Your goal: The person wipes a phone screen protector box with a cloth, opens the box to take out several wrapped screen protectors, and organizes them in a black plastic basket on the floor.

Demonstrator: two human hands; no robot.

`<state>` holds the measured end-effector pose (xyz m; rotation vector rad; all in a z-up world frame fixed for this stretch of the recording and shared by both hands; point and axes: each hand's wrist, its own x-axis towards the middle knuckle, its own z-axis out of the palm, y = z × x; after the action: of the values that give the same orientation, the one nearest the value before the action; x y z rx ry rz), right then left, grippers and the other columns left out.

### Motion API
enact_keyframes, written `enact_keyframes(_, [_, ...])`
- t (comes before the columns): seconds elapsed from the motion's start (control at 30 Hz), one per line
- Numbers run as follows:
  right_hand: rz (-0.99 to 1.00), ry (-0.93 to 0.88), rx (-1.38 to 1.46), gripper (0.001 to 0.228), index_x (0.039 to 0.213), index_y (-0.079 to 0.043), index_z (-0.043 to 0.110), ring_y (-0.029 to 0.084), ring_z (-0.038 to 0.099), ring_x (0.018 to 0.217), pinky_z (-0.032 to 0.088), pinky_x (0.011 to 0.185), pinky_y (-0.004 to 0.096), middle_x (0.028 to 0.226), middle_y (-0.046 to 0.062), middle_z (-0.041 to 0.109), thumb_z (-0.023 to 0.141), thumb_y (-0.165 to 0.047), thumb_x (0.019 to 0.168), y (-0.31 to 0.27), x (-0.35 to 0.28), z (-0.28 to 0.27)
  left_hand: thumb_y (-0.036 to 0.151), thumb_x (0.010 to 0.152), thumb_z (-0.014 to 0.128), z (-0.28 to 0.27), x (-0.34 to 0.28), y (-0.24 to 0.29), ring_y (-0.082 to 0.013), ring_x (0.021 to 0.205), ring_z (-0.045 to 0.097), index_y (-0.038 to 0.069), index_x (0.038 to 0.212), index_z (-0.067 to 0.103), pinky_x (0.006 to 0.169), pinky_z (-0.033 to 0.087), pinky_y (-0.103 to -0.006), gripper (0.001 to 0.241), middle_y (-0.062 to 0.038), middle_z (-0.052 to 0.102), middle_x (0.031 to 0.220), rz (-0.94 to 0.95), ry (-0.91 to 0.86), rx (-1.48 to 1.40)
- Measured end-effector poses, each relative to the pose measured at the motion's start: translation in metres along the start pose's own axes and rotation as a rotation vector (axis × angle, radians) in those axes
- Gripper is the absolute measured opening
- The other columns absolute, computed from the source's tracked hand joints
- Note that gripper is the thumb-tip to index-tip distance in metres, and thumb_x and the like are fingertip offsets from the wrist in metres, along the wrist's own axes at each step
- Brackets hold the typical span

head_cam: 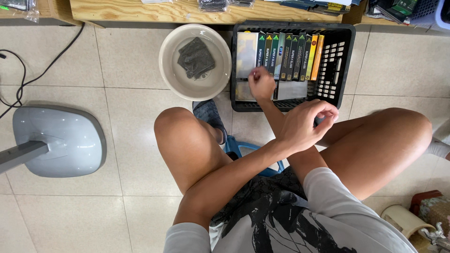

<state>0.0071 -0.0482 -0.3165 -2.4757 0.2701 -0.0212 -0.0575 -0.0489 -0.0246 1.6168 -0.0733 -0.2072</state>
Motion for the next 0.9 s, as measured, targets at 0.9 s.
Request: enact_keyframes(0.9, [-0.089, -0.599, -0.558, 0.037, 0.118, -0.016, 0.057, 0.042, 0.073, 0.095, 0.061, 0.075, 0.058, 0.133, 0.016, 0.056, 0.076, -0.033, 0.092, 0.058, -0.016, 0.004, 0.028, 0.097, 0.067, 0.007, 0.006, -0.016, -0.0247, 0.097, 0.077, 0.022, 0.105, 0.072, 0.083, 0.063, -0.0402, 0.011, -0.002, 0.078, 0.095, -0.001, -0.129, 0.05])
